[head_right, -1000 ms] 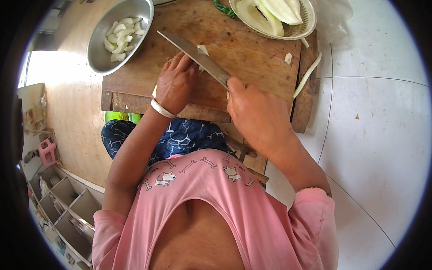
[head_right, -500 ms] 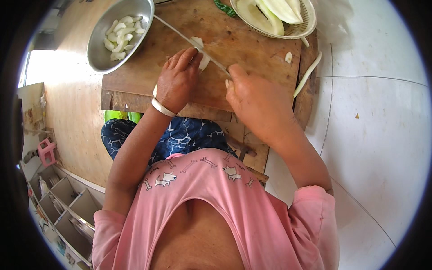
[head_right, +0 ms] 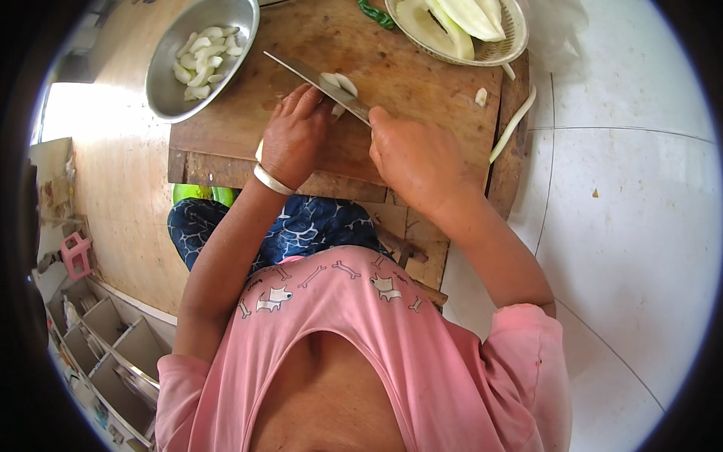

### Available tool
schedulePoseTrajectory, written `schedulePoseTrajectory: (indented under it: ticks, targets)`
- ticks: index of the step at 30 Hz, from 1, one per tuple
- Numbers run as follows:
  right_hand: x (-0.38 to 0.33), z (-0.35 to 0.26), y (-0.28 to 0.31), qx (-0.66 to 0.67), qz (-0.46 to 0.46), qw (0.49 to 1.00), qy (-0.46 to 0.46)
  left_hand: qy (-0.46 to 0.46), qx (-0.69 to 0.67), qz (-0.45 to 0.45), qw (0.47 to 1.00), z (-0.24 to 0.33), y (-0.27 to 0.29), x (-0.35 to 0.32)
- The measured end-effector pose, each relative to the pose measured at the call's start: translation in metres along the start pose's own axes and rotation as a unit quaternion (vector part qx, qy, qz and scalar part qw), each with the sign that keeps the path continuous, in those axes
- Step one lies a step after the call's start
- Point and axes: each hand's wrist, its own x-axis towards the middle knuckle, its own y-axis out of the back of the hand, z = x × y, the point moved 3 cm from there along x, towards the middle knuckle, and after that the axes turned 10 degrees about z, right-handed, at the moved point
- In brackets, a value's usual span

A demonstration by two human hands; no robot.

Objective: The person is chopping white vegetables on a wooden cutting board using a large knife. They slice the vegetables into thin pieces and transfer them into a metal bowl.

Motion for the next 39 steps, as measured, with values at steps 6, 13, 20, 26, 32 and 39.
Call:
schedulePoseTrajectory:
  ticks: [6, 13, 20, 26, 32, 39]
  targets:
    - [-0.008, -0.001, 0.016, 0.06, 0.013, 0.998, -0.033, 0.006, -0.012, 0.011, 1.0, -0.003, -0.002, -0.003]
    - [-0.01, -0.002, 0.023, 0.051, -0.03, 0.998, -0.013, 0.012, -0.036, 0.02, 0.999, -0.004, -0.004, -0.006]
    - [0.0, 0.002, -0.002, 0.036, 0.012, 0.999, 0.007, 0.008, -0.018, 0.001, 1.0, -0.001, 0.0, -0.007]
    - [-0.009, -0.001, 0.019, 0.074, -0.001, 0.997, -0.012, 0.014, -0.019, -0.001, 1.0, 0.002, 0.002, -0.008]
    - [-0.008, -0.001, 0.022, 0.066, -0.024, 0.998, 0.0, 0.009, -0.031, 0.024, 0.999, -0.002, 0.0, -0.011]
    - [-0.001, 0.002, -0.003, 0.056, 0.031, 0.998, 0.026, 0.002, -0.009, 0.02, 1.0, -0.001, 0.002, -0.011]
